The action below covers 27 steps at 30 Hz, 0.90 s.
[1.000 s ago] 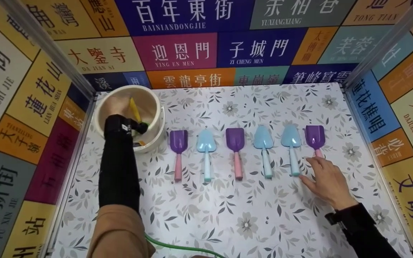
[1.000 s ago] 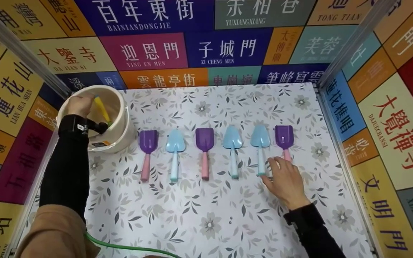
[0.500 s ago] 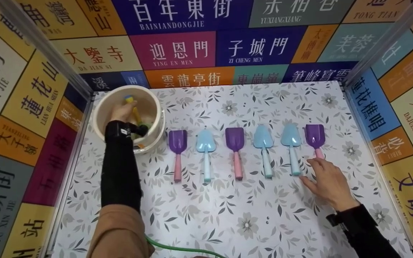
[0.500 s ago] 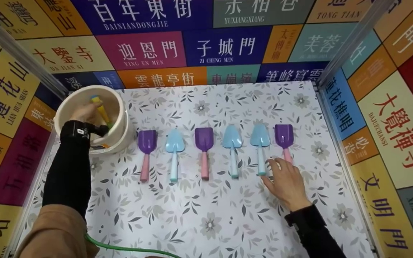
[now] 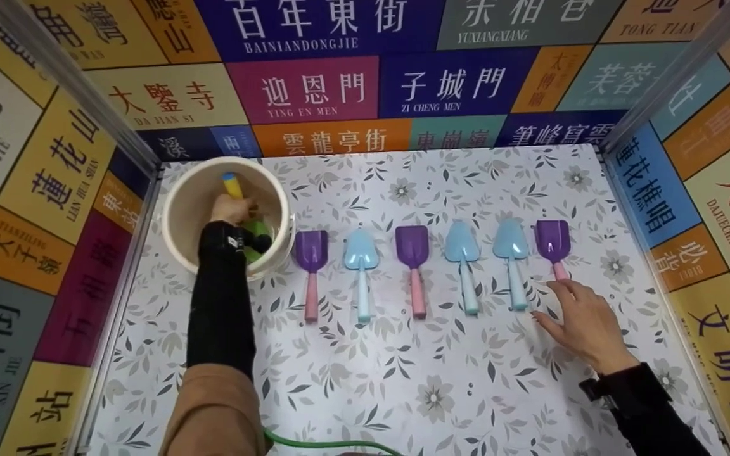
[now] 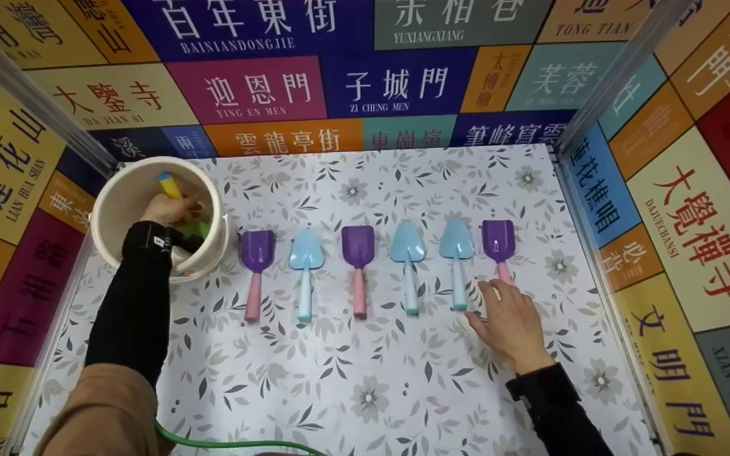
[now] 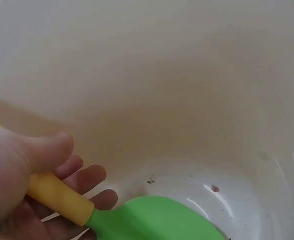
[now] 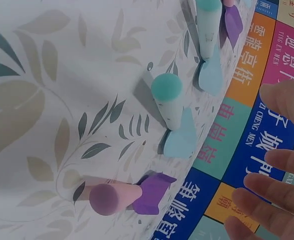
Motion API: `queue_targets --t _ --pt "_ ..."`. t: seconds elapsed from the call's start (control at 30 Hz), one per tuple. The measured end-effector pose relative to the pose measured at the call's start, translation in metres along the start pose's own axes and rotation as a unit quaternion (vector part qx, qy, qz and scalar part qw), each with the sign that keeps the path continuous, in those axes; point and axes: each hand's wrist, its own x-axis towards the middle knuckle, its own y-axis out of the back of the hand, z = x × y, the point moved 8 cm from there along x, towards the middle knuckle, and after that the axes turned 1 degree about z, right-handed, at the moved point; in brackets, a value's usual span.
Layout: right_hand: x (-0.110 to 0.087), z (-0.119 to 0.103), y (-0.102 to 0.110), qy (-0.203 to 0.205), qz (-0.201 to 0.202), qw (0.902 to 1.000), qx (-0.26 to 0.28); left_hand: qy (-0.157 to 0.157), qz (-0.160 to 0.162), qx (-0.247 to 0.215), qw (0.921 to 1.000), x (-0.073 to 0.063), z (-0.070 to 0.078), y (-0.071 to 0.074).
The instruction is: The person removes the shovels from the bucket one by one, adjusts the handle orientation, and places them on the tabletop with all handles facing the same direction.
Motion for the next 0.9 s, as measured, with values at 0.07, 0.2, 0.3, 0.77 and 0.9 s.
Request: queue_targets --t 0.07,0.2,0.3,0.77,0.9 --pt "0.002 0.0 0.0 -0.002 -0.005 1.0 0.003 0.005 -0.003 -0.007 1.0 -0.002 0.001 0.001" --pt "0.004 0.0 -0.001 -0.006 -0.011 0.9999 0.004 0.014 -0.007 -0.007 0.9998 -0.009 0.002 0.006" --pt "0.005 -0.001 -0.002 -0.005 -0.011 0.9999 0.002 0.021 -0.006 -0.008 0.9997 -0.011 0.002 0.009" --pt "0.011 -0.008 0.0 0.031 0.012 0.9993 0.015 -0.035 0.044 -0.032 0.9979 -0.027 0.037 0.037" --pt "0.01 -0.01 -0.002 0.033 0.013 0.999 0.025 -0.043 0.06 -0.052 0.9959 -0.033 0.048 0.043"
